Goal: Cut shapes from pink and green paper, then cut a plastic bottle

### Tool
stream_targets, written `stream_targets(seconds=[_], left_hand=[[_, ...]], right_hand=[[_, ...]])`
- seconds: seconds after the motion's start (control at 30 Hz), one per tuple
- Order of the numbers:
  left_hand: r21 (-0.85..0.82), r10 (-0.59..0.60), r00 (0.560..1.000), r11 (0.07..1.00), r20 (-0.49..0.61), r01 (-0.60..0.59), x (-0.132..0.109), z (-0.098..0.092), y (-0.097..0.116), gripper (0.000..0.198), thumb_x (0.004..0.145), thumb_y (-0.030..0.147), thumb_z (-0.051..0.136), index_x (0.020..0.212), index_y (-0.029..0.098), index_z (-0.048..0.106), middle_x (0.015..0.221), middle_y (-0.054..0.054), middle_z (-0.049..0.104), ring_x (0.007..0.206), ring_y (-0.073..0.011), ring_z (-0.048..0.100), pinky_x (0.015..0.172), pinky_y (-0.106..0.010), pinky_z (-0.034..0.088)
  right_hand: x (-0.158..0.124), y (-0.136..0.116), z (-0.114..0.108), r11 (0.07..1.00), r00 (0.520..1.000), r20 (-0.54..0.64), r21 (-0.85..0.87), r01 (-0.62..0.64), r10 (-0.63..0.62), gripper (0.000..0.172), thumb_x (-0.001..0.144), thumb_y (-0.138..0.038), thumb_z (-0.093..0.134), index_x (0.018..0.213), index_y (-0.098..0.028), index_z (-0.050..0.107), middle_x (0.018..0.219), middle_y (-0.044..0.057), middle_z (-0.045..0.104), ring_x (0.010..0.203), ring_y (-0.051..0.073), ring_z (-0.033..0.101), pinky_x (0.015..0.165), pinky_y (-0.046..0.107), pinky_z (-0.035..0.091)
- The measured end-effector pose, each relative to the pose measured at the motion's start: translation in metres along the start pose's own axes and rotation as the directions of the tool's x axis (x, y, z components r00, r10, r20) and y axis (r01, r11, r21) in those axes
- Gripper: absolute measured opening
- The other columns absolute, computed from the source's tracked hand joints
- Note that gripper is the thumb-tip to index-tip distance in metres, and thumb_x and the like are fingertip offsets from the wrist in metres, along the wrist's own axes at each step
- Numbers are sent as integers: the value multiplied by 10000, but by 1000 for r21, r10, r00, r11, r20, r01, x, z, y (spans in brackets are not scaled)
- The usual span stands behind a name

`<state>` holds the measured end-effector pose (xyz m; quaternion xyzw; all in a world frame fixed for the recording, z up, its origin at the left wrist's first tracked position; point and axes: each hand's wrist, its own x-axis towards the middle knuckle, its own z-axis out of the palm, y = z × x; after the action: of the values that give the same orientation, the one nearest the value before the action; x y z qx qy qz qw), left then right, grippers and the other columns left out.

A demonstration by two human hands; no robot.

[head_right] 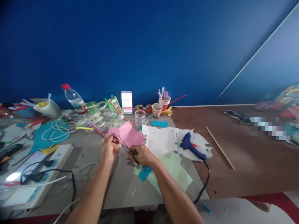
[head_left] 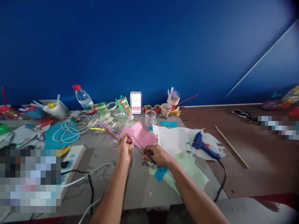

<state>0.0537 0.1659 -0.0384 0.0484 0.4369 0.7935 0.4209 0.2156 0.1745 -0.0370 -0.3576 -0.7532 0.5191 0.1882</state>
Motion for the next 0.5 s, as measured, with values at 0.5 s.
stream_targets(seconds=[0.5], left_hand=[[140, 24, 997, 990, 73, -34, -2, 0, -9, 397, 483, 368, 823, 512, 163, 484, 453, 44, 513, 439, -60, 471, 485, -205, 382]], right_hand=[[1, -1, -2, 999, 1000, -13, 41, 0, 0, 310, 736, -438, 692, 721, -138, 614, 503, -57, 439, 492, 67, 372, 457, 196, 286]])
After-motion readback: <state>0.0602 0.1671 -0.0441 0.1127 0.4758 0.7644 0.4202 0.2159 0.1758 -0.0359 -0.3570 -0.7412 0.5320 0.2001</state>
